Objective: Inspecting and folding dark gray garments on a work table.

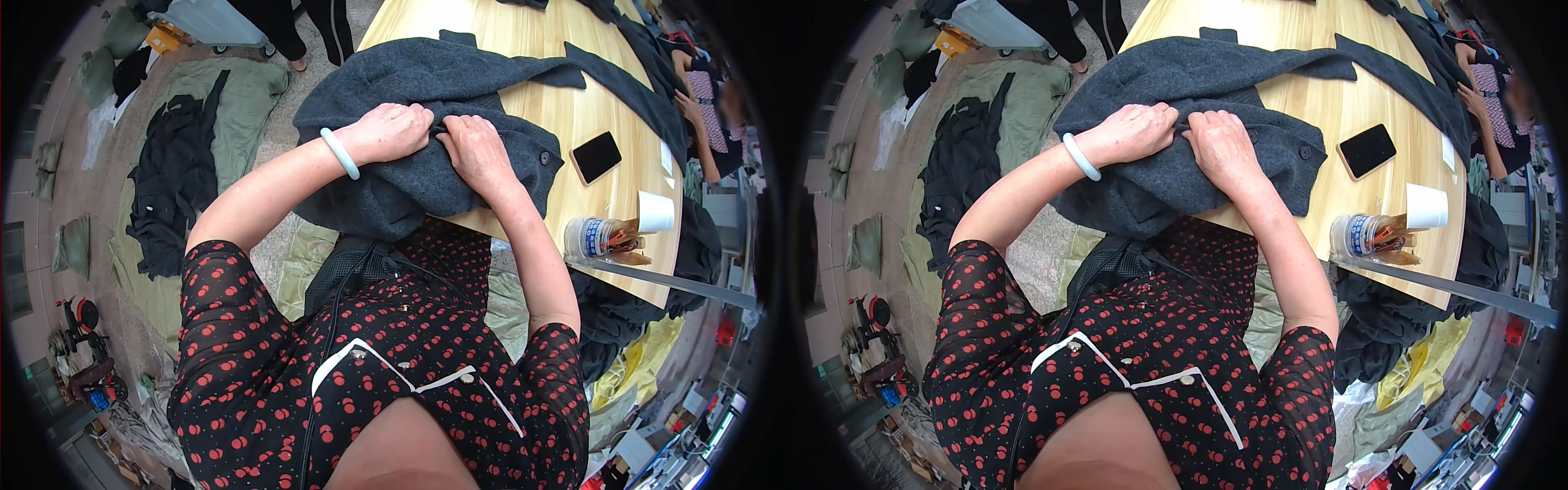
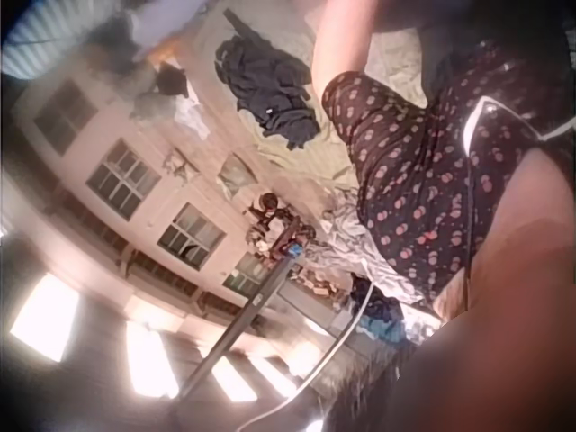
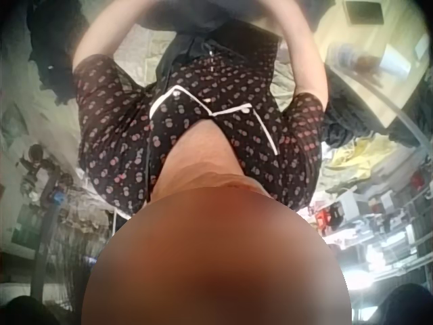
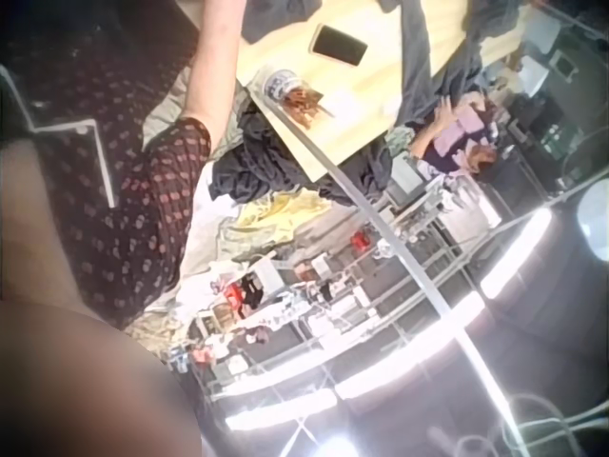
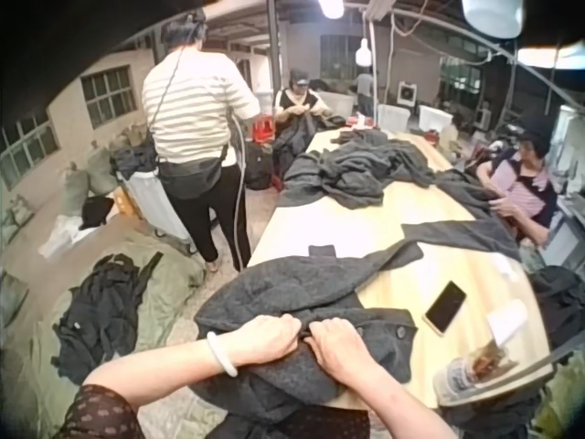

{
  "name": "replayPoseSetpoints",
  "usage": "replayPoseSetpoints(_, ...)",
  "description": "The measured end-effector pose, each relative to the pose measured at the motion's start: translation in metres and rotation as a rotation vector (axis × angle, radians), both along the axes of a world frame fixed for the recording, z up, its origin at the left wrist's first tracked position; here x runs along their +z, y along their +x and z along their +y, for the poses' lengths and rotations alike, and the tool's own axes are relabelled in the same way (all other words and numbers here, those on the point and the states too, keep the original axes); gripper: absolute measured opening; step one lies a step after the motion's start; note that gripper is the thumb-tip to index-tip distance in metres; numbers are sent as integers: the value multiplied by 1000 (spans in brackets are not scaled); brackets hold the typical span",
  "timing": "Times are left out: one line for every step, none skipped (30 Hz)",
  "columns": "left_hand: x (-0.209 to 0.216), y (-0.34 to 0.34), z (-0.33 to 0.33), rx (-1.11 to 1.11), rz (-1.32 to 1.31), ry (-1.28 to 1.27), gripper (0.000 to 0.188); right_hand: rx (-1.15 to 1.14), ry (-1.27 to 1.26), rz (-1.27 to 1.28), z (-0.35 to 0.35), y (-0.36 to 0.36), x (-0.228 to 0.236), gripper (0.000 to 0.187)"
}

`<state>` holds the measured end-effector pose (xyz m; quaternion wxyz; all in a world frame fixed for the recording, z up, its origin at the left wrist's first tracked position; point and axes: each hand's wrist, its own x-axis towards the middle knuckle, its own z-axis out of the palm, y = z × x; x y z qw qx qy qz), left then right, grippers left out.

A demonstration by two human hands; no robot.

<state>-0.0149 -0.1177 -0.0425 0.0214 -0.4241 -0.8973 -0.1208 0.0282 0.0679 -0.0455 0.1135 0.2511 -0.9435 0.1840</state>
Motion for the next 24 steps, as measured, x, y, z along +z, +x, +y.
replayPoseSetpoints(-1,-1,0,-9,15,19,18,12,-13,-16,1,0,0,16)
replayPoseSetpoints(-1,-2,0,-9,14,19,18,11,-13,-17,1,0,1,16)
replayPoseSetpoints(-2,-3,-1,-5,-34,57,19,11,-3,-26,0,1,2,17)
replayPoseSetpoints(-1,-4,-1,0,-81,95,20,11,6,-34,0,1,2,18)
replayPoseSetpoints(0,-6,0,-1,-82,95,20,11,6,-35,0,0,1,18)
replayPoseSetpoints(1,-7,0,16,-143,75,21,9,10,-38,-1,0,0,18)
replayPoseSetpoints(3,-8,0,34,-202,56,23,9,15,-39,-1,-1,-1,18)
replayPoseSetpoints(4,-9,0,34,-203,56,23,9,16,-41,-1,-1,-2,18)
replayPoseSetpoints(6,-10,-1,35,-227,58,25,26,-7,-20,0,-1,-3,17)
replayPoseSetpoints(7,-10,1,36,-248,57,26,41,-34,3,2,-1,-4,17)
replayPoseSetpoints(8,-10,1,35,-247,55,26,40,-36,3,4,-2,-5,17)
replayPoseSetpoints(8,-10,2,29,-244,48,26,53,-44,1,7,-3,-6,17)
replayPoseSetpoints(8,-10,1,25,-243,45,26,68,-48,-5,7,-4,-6,18)
replayPoseSetpoints(9,-11,1,25,-245,45,26,69,-48,-7,7,-4,-5,18)
replayPoseSetpoints(9,-12,2,11,-241,57,25,85,-50,-23,8,-5,-3,18)
replayPoseSetpoints(9,-13,2,-2,-237,68,24,102,-52,-39,9,-6,-1,18)
replayPoseSetpoints(6,-17,1,-2,-237,68,24,102,-52,-39,10,-8,0,18)
replayPoseSetpoints(1,-23,0,-26,-273,143,26,130,-158,-65,12,-10,0,17)
replayPoseSetpoints(4,-24,1,-51,-311,217,27,156,-265,-92,14,-12,1,17)
replayPoseSetpoints(7,-25,2,-51,-311,218,27,159,-328,-56,18,-14,4,17)
replayPoseSetpoints(11,-28,1,-48,-488,297,30,119,-395,-203,24,-16,8,18)
replayPoseSetpoints(20,-27,1,-38,-666,376,33,83,-462,-352,28,-17,19,19)
replayPoseSetpoints(28,-26,0,-68,-716,417,42,33,-515,-431,30,-16,31,22)
replayPoseSetpoints(37,-25,-4,-60,-718,419,42,19,-485,-483,31,-17,42,23)
